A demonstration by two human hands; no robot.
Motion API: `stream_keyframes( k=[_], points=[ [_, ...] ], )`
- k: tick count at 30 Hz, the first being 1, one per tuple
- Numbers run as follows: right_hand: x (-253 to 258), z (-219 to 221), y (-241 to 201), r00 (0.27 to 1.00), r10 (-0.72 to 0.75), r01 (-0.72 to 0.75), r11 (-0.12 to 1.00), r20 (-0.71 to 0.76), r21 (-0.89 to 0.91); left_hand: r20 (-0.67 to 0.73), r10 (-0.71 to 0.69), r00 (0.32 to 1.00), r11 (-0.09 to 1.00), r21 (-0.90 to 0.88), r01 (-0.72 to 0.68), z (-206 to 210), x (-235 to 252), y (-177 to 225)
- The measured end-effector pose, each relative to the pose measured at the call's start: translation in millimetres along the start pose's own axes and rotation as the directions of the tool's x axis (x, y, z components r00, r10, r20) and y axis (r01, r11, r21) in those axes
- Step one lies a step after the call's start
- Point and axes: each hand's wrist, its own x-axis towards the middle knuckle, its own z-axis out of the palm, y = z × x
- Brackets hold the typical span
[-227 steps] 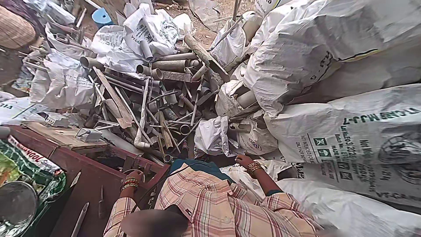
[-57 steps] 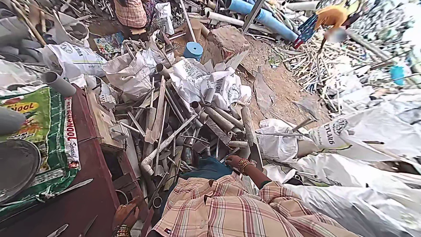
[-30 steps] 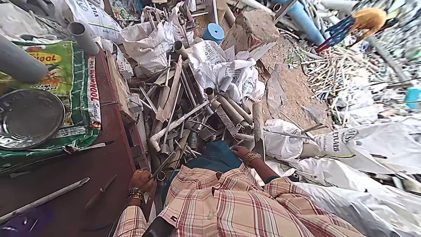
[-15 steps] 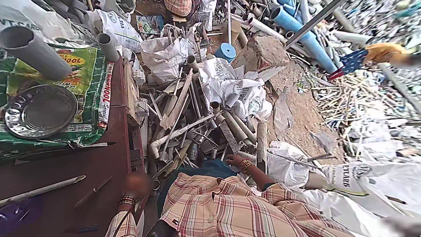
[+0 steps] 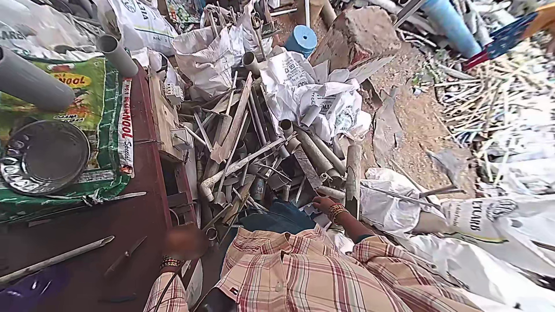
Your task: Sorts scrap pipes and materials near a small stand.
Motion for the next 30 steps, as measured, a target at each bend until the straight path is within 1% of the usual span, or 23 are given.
stream_keyframes(
  k=[1,4,6,8,10,12,13,15,17,22,26,29,30],
  points=[
    [-6,9,-3,1.000,-0.002,0.002,1.000,-0.002,0.013,0.010,0.008,1.000,1.000,-0.024,-0.008,0,0,-1],
    [-21,45,-18,1.000,-0.011,0.009,0.998,0.027,0.067,-0.088,0.040,0.995,0.996,-0.075,-0.047,-3,-3,-2],
    [-26,71,-21,0.995,-0.029,0.027,0.999,0.101,0.022,-0.217,0.078,0.973,0.991,-0.088,-0.099,6,-4,-3],
    [-28,90,-19,0.988,-0.052,0.058,0.998,0.143,-0.039,-0.239,0.098,0.966,0.987,-0.101,-0.125,7,-6,-5],
    [-34,97,-18,0.992,-0.030,0.034,0.999,0.120,-0.034,-0.257,0.111,0.960,0.985,-0.103,-0.142,5,-5,-5],
    [-45,102,-16,0.997,0.008,-0.011,0.999,0.077,0.031,-0.286,0.120,0.951,0.983,-0.102,-0.155,6,-8,-5],
    [-49,102,-17,0.998,0.019,-0.022,0.998,0.058,0.052,-0.295,0.121,0.948,0.981,-0.107,-0.159,5,-8,-5],
    [-54,101,-18,0.999,0.037,-0.038,0.999,0.035,0.038,-0.304,0.120,0.945,0.979,-0.120,-0.163,5,-7,-5],
    [-58,99,-23,0.999,0.035,-0.035,0.999,0.009,0.006,-0.271,0.116,0.955,0.979,-0.133,-0.157,5,-6,-6],
    [-63,67,-56,0.994,-0.064,0.062,0.998,-0.086,-0.027,-0.158,0.121,0.980,0.982,-0.125,-0.142,9,0,-11],
    [-62,35,-90,0.988,-0.134,0.121,0.982,-0.080,-0.146,-0.099,0.104,0.990,0.984,-0.133,-0.117,5,4,-11],
    [-63,19,-117,0.988,-0.148,0.133,0.959,-0.044,-0.251,-0.014,0.093,0.996,0.984,-0.149,-0.094,1,6,-10],
    [-60,14,-124,0.988,-0.153,0.138,0.947,-0.029,-0.291,-0.008,0.094,0.996,0.984,-0.154,-0.095,0,7,-10]
  ],
)
